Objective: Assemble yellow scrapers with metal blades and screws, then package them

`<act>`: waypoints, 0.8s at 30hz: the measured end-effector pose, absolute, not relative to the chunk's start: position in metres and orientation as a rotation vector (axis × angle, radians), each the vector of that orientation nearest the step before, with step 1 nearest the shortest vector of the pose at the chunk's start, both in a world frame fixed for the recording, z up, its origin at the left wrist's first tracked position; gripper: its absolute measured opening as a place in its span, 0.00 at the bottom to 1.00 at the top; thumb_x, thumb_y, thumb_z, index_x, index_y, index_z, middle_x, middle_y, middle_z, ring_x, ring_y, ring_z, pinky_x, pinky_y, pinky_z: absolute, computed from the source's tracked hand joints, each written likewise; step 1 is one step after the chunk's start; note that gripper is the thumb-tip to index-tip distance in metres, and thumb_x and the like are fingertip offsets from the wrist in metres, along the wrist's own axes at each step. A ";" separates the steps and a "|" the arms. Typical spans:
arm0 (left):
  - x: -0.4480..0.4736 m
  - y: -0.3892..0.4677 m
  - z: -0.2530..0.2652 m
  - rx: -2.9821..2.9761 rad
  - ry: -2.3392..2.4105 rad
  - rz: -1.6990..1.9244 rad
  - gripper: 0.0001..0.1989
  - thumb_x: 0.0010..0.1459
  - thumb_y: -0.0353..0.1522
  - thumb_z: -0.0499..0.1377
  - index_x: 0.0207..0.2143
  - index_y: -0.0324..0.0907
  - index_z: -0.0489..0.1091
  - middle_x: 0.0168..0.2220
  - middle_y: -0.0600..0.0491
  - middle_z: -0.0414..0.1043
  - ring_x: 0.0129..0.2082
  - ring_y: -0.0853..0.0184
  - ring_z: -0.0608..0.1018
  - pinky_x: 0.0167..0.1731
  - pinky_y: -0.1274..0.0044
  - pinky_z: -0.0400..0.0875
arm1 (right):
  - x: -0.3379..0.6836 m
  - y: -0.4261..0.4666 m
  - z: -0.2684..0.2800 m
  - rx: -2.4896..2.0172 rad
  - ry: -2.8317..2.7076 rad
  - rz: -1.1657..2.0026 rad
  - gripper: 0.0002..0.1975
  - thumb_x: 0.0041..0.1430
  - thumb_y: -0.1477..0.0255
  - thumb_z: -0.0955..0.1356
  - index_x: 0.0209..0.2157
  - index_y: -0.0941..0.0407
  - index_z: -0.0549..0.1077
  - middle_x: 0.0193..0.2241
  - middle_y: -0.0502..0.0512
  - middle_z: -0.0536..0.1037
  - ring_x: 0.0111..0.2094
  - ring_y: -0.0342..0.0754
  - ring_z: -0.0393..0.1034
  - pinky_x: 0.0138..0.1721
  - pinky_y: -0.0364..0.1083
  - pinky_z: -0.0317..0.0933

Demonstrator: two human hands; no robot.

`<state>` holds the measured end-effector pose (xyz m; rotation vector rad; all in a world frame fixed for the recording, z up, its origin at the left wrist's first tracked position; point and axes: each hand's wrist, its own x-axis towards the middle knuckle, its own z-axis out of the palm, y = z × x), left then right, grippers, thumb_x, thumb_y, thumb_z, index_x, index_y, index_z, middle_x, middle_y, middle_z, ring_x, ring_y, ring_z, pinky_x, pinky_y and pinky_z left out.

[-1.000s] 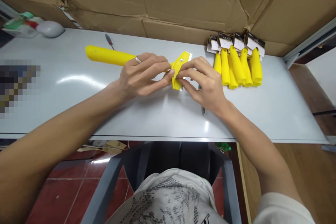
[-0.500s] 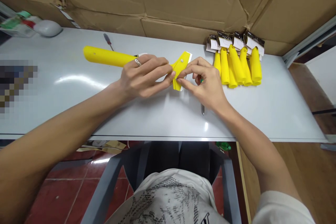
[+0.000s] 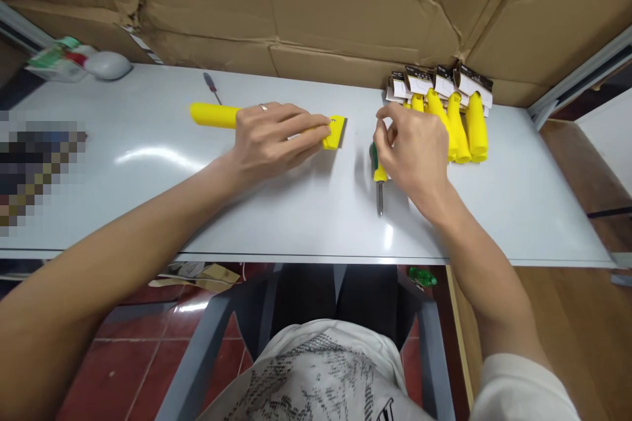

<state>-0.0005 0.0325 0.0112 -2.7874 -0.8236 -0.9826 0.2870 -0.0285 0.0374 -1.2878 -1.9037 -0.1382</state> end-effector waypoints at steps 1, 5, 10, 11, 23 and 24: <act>-0.001 0.031 0.013 -2.755 -0.854 -1.007 0.10 0.79 0.38 0.61 0.49 0.54 0.85 0.55 0.49 0.92 0.49 0.50 0.91 0.48 0.58 0.81 | 0.289 -0.029 0.036 -1.362 -1.916 -0.213 0.11 0.75 0.66 0.72 0.46 0.54 0.89 0.28 0.56 0.80 0.28 0.50 0.67 0.40 0.54 0.66; 0.000 0.021 0.022 -2.746 -1.030 -1.231 0.11 0.79 0.42 0.63 0.48 0.52 0.86 0.51 0.50 0.93 0.47 0.56 0.91 0.48 0.64 0.81 | 0.276 -0.047 0.032 -1.688 -2.094 -0.382 0.10 0.73 0.63 0.76 0.47 0.55 0.86 0.22 0.54 0.72 0.24 0.51 0.65 0.36 0.51 0.63; 0.006 0.007 0.036 -2.951 -1.277 -1.524 0.09 0.74 0.43 0.69 0.44 0.50 0.87 0.48 0.52 0.92 0.41 0.60 0.89 0.46 0.67 0.85 | 0.256 -0.064 0.034 -1.947 -2.299 -0.374 0.23 0.69 0.72 0.77 0.64 0.59 0.84 0.27 0.60 0.79 0.26 0.59 0.73 0.31 0.51 0.60; 0.006 0.006 0.039 -2.990 -1.341 -1.557 0.09 0.73 0.44 0.70 0.43 0.50 0.87 0.47 0.52 0.92 0.40 0.60 0.89 0.45 0.68 0.86 | 0.257 -0.063 0.033 -1.904 -2.310 -0.313 0.27 0.67 0.75 0.76 0.67 0.59 0.83 0.26 0.57 0.78 0.26 0.58 0.72 0.30 0.51 0.60; 0.003 0.015 0.019 -3.610 -1.801 -1.510 0.21 0.62 0.49 0.86 0.37 0.42 0.88 0.40 0.42 0.92 0.34 0.55 0.92 0.33 0.64 0.94 | 0.261 -0.047 0.050 -0.932 -1.523 0.102 0.30 0.85 0.55 0.67 0.80 0.31 0.56 0.89 0.54 0.49 0.44 0.49 0.83 0.38 0.56 0.82; 0.005 0.015 0.016 -3.630 -1.813 -1.486 0.19 0.62 0.47 0.86 0.38 0.42 0.89 0.40 0.42 0.92 0.35 0.54 0.93 0.34 0.64 0.94 | 0.256 -0.049 0.049 -0.896 -1.521 0.106 0.30 0.85 0.56 0.68 0.79 0.31 0.56 0.88 0.52 0.46 0.44 0.49 0.84 0.38 0.56 0.84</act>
